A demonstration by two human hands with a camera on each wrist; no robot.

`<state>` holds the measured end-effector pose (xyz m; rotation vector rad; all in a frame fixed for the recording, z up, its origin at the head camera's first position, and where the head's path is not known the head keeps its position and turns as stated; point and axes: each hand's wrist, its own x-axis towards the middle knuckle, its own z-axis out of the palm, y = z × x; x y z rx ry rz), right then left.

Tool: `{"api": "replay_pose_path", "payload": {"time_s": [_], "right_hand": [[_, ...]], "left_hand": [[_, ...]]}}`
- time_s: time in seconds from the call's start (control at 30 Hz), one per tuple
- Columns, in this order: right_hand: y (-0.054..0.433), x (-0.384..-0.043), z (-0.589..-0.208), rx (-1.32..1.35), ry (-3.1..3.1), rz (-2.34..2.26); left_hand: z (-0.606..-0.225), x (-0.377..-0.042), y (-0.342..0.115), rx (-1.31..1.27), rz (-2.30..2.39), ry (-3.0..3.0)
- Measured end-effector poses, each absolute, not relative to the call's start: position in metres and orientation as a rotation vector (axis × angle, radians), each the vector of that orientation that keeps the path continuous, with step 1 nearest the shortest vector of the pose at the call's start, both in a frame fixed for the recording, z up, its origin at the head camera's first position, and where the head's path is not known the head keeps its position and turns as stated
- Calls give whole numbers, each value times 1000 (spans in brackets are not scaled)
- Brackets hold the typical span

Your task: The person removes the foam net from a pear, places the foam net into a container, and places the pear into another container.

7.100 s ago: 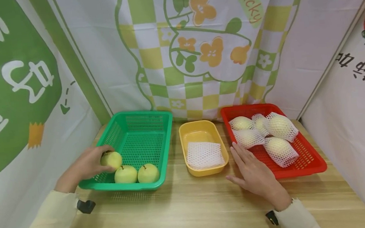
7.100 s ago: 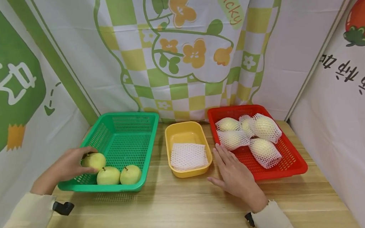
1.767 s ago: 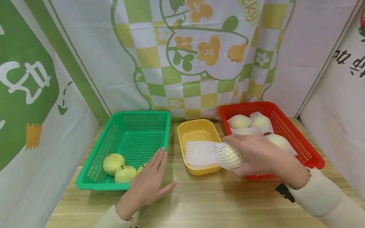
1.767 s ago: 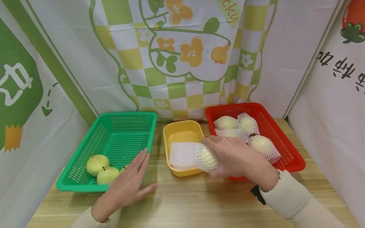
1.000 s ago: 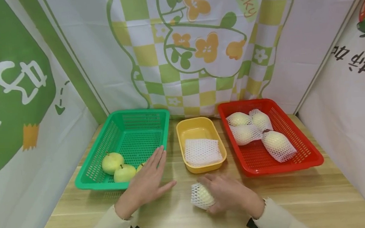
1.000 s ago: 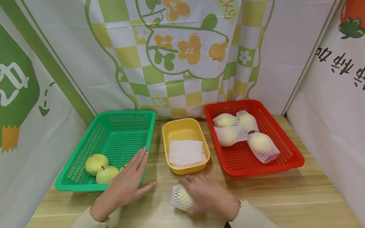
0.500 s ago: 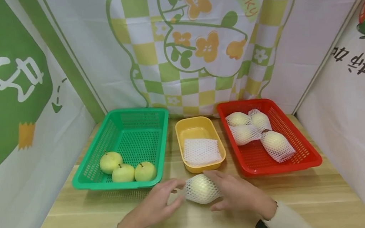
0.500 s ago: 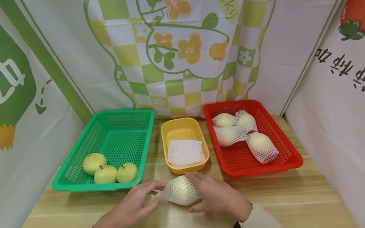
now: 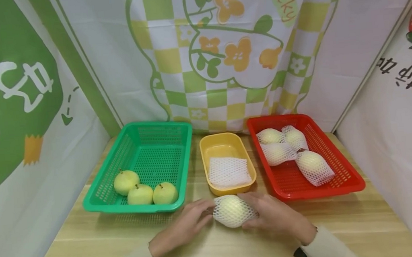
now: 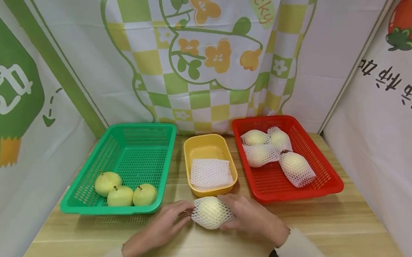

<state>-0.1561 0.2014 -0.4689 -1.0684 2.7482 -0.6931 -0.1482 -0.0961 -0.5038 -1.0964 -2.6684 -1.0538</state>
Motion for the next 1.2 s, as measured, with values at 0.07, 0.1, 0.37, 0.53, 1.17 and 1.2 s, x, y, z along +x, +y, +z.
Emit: {"api": "replay_pose_path", "payload": {"time_s": [0.07,0.1,0.37,0.53,1.17,1.2], "right_hand": [[202,-157,-473,-1077,2746,-715],[203,-157,-475,-1072,2744,-727],[201,-160,-480,-1092,2762,-769],[199,-160,-480,-1102,2744,-796],[200,-160,-475,-1208,2674,-880],[200,-160,-474,-1218,2665,-889]], "left_hand": [[-506,-150,-93,-1124,-1045,-2632],[-507,-151,-92,-1138,-1040,-2617],[-504,-160,-78,-1152,-1019,-2672],[-505,-161,-67,-1166,-1037,-2733],[-498,-153,-65,-973,-999,-2791],[-498,-152,-66,-967,-1007,-2779]]}}
